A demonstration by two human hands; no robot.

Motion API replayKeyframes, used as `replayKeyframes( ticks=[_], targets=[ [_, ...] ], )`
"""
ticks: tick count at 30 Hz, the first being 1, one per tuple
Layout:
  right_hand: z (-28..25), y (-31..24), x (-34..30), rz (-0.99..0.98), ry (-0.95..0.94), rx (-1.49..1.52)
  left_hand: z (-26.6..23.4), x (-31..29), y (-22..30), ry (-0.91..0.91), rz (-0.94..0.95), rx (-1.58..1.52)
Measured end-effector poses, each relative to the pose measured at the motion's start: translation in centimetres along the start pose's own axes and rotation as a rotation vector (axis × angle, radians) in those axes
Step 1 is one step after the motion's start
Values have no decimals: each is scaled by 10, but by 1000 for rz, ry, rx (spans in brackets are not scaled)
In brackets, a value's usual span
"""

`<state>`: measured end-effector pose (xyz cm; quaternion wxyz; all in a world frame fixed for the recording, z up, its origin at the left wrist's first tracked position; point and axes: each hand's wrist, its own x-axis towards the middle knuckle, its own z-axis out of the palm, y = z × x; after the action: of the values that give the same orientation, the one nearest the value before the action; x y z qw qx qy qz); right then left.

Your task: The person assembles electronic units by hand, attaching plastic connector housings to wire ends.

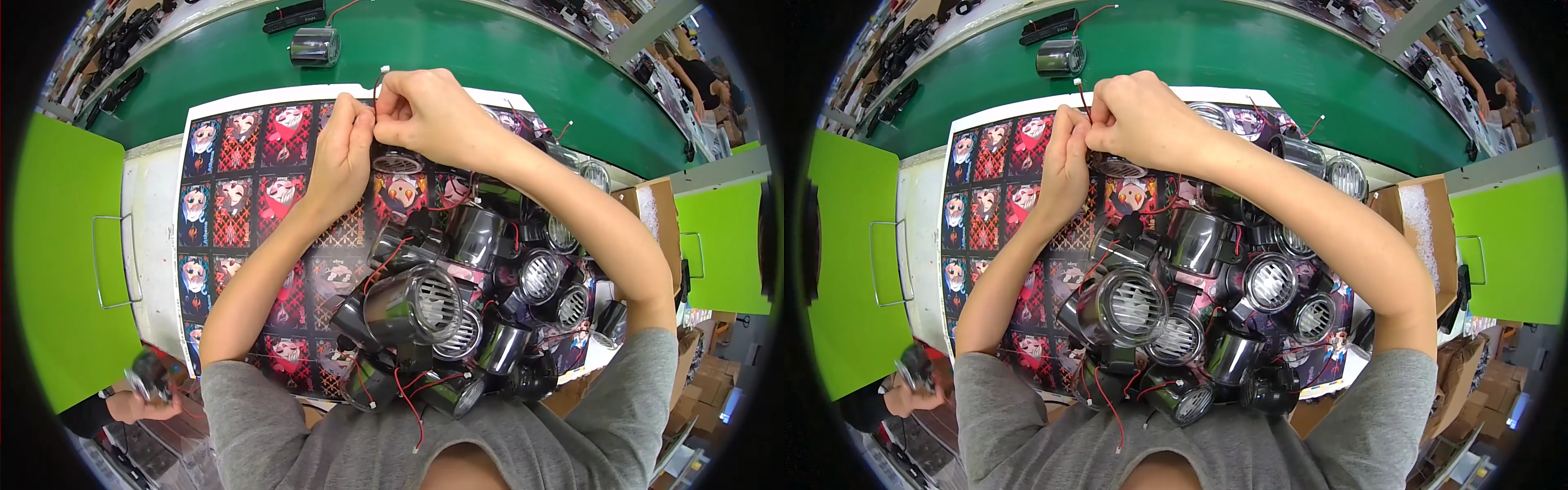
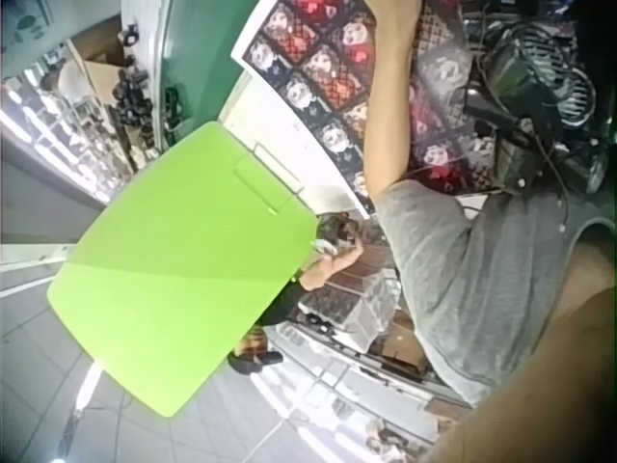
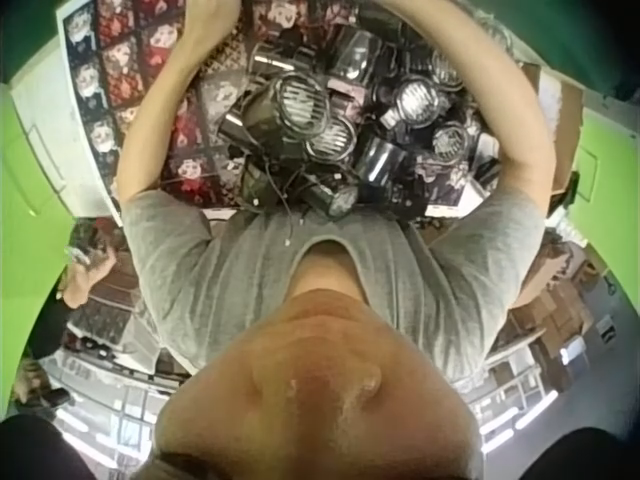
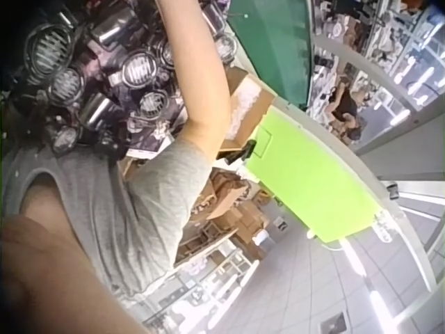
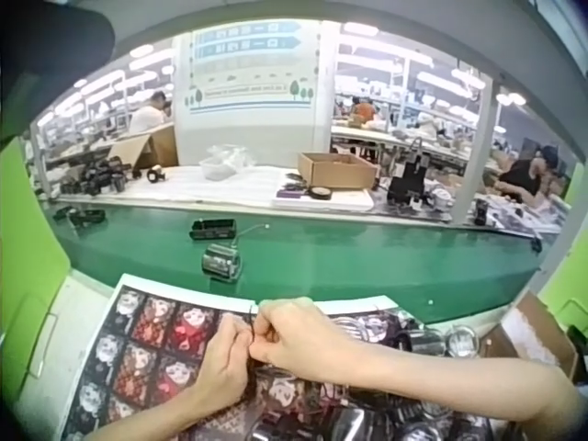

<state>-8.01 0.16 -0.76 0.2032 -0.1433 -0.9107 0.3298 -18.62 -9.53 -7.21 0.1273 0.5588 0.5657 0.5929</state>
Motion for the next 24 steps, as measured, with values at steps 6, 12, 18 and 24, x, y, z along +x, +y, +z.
replayKeyframes(
  ticks=[6, 12, 18, 24],
  targets=[
    [1, 2, 6, 15, -39, -123, -1, 0, -5, -4, -51, -155],
    [-3, 1, 11, 84, -96, -94, -1, -1, -9, -12, -54, -203],
    [-4, 1, 12, 131, -154, 113, -7, 2, -10, -11, -188, -239],
    [-1, 6, 12, 92, -131, 88, -5, 2, -7, 58, -260, -337]
  ],
)
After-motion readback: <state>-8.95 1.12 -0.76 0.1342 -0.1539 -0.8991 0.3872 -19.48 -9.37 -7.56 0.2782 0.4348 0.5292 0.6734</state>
